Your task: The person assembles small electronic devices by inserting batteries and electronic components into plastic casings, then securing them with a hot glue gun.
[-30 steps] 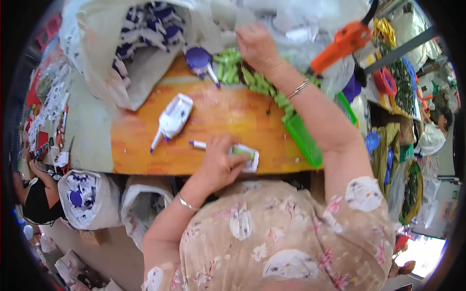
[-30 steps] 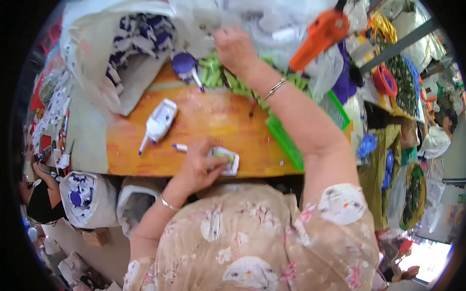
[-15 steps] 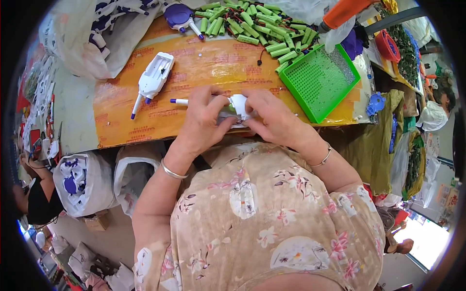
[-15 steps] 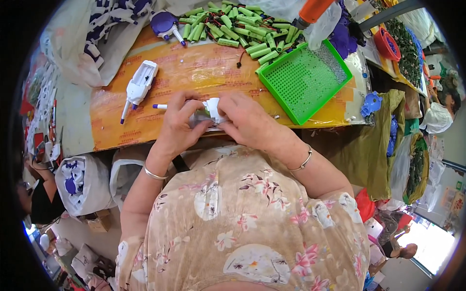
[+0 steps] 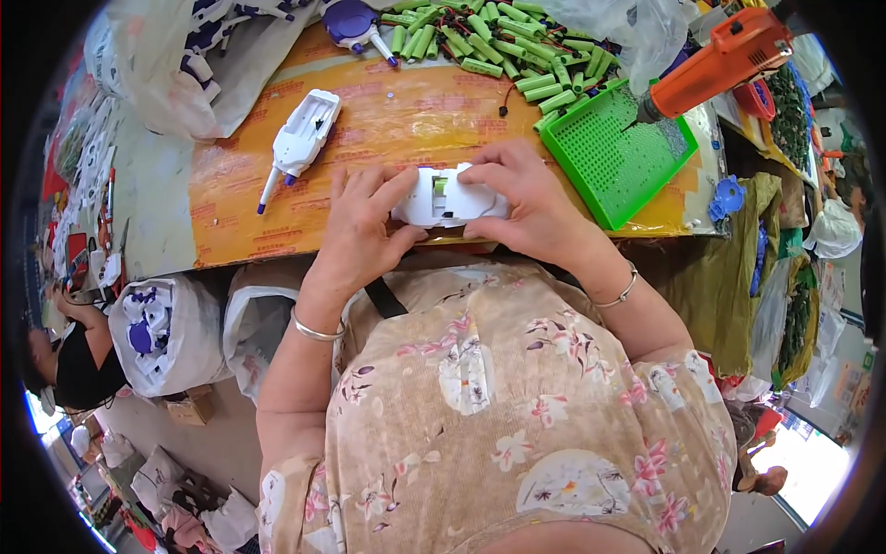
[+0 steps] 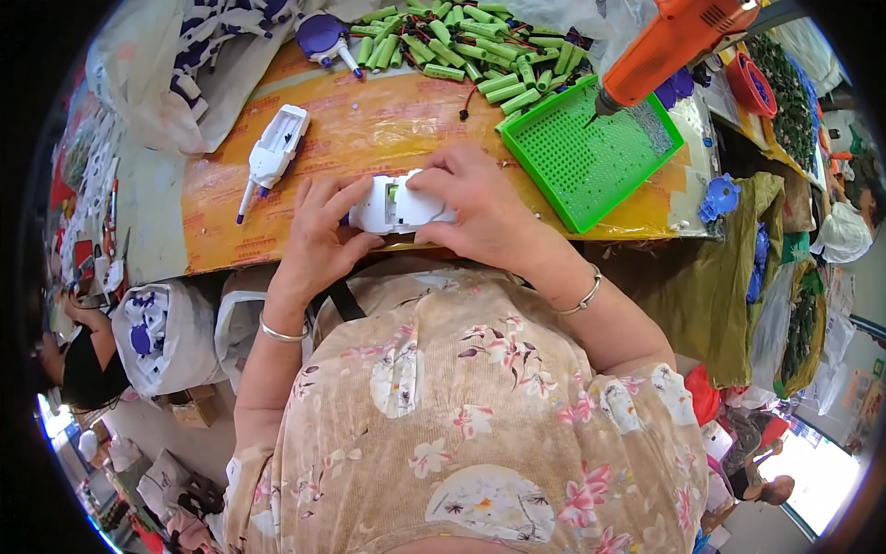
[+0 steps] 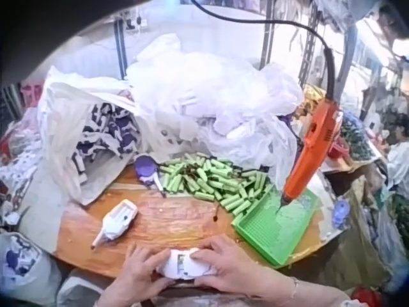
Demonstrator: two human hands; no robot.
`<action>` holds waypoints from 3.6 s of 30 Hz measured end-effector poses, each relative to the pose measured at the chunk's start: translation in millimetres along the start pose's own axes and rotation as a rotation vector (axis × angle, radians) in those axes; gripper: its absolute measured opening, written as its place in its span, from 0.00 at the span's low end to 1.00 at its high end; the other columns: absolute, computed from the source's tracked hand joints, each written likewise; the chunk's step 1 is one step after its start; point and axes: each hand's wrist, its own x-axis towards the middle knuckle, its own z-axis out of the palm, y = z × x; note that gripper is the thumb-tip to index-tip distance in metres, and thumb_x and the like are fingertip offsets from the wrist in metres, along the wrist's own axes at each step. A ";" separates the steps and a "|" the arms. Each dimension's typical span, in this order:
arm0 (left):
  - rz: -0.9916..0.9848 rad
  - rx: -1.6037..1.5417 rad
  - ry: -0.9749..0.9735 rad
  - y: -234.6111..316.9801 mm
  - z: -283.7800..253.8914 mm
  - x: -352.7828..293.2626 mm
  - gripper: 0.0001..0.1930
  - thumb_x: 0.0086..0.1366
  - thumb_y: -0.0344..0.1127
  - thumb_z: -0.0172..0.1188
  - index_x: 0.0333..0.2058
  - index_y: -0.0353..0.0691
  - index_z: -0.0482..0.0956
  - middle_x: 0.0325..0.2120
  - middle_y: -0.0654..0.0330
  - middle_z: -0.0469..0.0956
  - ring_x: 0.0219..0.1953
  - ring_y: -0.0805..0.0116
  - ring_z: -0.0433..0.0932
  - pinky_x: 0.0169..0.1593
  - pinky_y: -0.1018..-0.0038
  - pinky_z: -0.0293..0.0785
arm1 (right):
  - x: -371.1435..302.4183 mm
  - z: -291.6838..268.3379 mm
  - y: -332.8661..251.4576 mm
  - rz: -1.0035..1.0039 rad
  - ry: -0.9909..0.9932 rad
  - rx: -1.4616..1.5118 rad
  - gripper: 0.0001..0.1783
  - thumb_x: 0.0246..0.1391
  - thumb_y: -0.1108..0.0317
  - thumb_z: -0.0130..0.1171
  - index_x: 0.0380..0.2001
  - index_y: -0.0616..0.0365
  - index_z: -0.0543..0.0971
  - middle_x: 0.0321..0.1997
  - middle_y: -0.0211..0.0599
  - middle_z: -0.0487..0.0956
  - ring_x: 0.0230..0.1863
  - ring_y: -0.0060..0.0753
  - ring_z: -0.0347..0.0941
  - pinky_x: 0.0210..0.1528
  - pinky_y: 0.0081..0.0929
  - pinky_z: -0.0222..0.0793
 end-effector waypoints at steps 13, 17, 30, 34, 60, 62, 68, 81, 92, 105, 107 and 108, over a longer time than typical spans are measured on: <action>0.059 -0.024 0.071 2.1 3.4 3.8 0.34 0.38 0.26 0.74 0.50 0.39 0.77 0.41 0.55 0.75 0.46 0.54 0.73 0.55 0.59 0.62 | 2.4 16.1 1.3 -0.055 0.020 0.001 0.27 0.33 0.69 0.75 0.42 0.57 0.79 0.48 0.44 0.74 0.51 0.49 0.69 0.55 0.42 0.66; 0.093 -0.046 0.068 -1.9 6.5 5.8 0.36 0.36 0.23 0.74 0.51 0.39 0.78 0.43 0.52 0.76 0.46 0.50 0.72 0.51 0.60 0.70 | 4.1 18.7 8.2 -0.033 0.003 0.045 0.30 0.32 0.71 0.76 0.45 0.56 0.80 0.48 0.43 0.75 0.52 0.48 0.69 0.53 0.39 0.69; -0.005 0.139 0.267 7.3 -8.9 -3.3 0.30 0.42 0.24 0.74 0.48 0.35 0.76 0.40 0.51 0.75 0.45 0.51 0.73 0.47 0.61 0.72 | -0.2 30.6 -1.1 0.045 0.100 0.088 0.33 0.33 0.73 0.73 0.48 0.62 0.77 0.51 0.48 0.74 0.53 0.55 0.69 0.56 0.43 0.67; -0.321 -0.087 0.274 11.1 -6.5 -25.2 0.15 0.54 0.24 0.68 0.42 0.32 0.78 0.34 0.53 0.74 0.35 0.59 0.75 0.39 0.68 0.72 | -0.4 28.0 -2.9 0.035 0.085 0.031 0.32 0.33 0.72 0.73 0.48 0.61 0.77 0.52 0.47 0.73 0.55 0.54 0.68 0.57 0.44 0.66; -0.143 -0.127 0.138 -5.8 -1.0 -23.9 0.15 0.54 0.19 0.66 0.41 0.32 0.79 0.33 0.53 0.77 0.29 0.60 0.78 0.33 0.72 0.74 | -3.9 24.3 -4.8 0.097 0.049 0.000 0.40 0.35 0.69 0.75 0.57 0.60 0.72 0.55 0.49 0.72 0.58 0.56 0.67 0.61 0.46 0.63; -0.220 -0.177 0.133 1.6 -4.5 -26.3 0.15 0.53 0.21 0.67 0.41 0.32 0.78 0.33 0.53 0.77 0.29 0.58 0.79 0.32 0.70 0.75 | -7.2 21.7 -6.9 0.102 0.077 0.013 0.42 0.36 0.68 0.75 0.58 0.60 0.71 0.56 0.51 0.72 0.58 0.57 0.66 0.62 0.46 0.62; -0.185 -0.073 0.205 14.8 -8.7 -20.7 0.21 0.51 0.30 0.72 0.45 0.35 0.77 0.37 0.53 0.76 0.37 0.56 0.77 0.41 0.62 0.73 | -21.4 11.5 -8.0 0.164 0.105 -0.058 0.42 0.39 0.68 0.75 0.60 0.61 0.69 0.60 0.50 0.68 0.59 0.52 0.66 0.61 0.41 0.65; -0.042 0.012 0.176 13.4 17.5 -15.9 0.33 0.43 0.35 0.77 0.50 0.41 0.76 0.41 0.57 0.75 0.46 0.55 0.74 0.66 0.46 0.51 | -27.6 24.7 -0.8 -0.105 0.136 0.053 0.31 0.36 0.80 0.69 0.48 0.62 0.71 0.49 0.48 0.72 0.48 0.54 0.72 0.49 0.39 0.73; 0.092 0.030 0.257 14.7 20.7 -11.5 0.34 0.40 0.33 0.77 0.50 0.40 0.77 0.38 0.57 0.76 0.40 0.57 0.75 0.52 0.56 0.63 | -21.3 19.1 -10.4 0.055 0.095 0.268 0.26 0.45 0.75 0.70 0.49 0.61 0.74 0.41 0.47 0.75 0.42 0.51 0.75 0.42 0.36 0.73; -0.051 -0.047 0.134 -5.3 9.5 42.8 0.28 0.48 0.35 0.74 0.47 0.36 0.75 0.40 0.48 0.77 0.40 0.45 0.77 0.42 0.57 0.71 | 20.5 19.1 13.0 0.258 0.097 0.229 0.19 0.50 0.72 0.66 0.45 0.64 0.75 0.40 0.50 0.77 0.41 0.52 0.75 0.42 0.40 0.71; -0.118 -0.021 0.099 -19.8 11.7 65.0 0.27 0.49 0.38 0.73 0.46 0.33 0.76 0.39 0.44 0.79 0.42 0.44 0.78 0.45 0.59 0.74 | 34.7 22.8 15.1 0.216 0.162 -0.083 0.21 0.51 0.69 0.64 0.48 0.64 0.73 0.44 0.53 0.76 0.48 0.58 0.72 0.50 0.46 0.69; -0.146 -0.035 0.078 -26.8 10.4 76.1 0.27 0.49 0.39 0.73 0.45 0.32 0.77 0.38 0.44 0.80 0.42 0.44 0.79 0.45 0.59 0.75 | 40.6 23.8 16.0 0.211 0.213 -0.225 0.24 0.51 0.68 0.65 0.51 0.63 0.73 0.47 0.55 0.75 0.50 0.59 0.71 0.51 0.47 0.68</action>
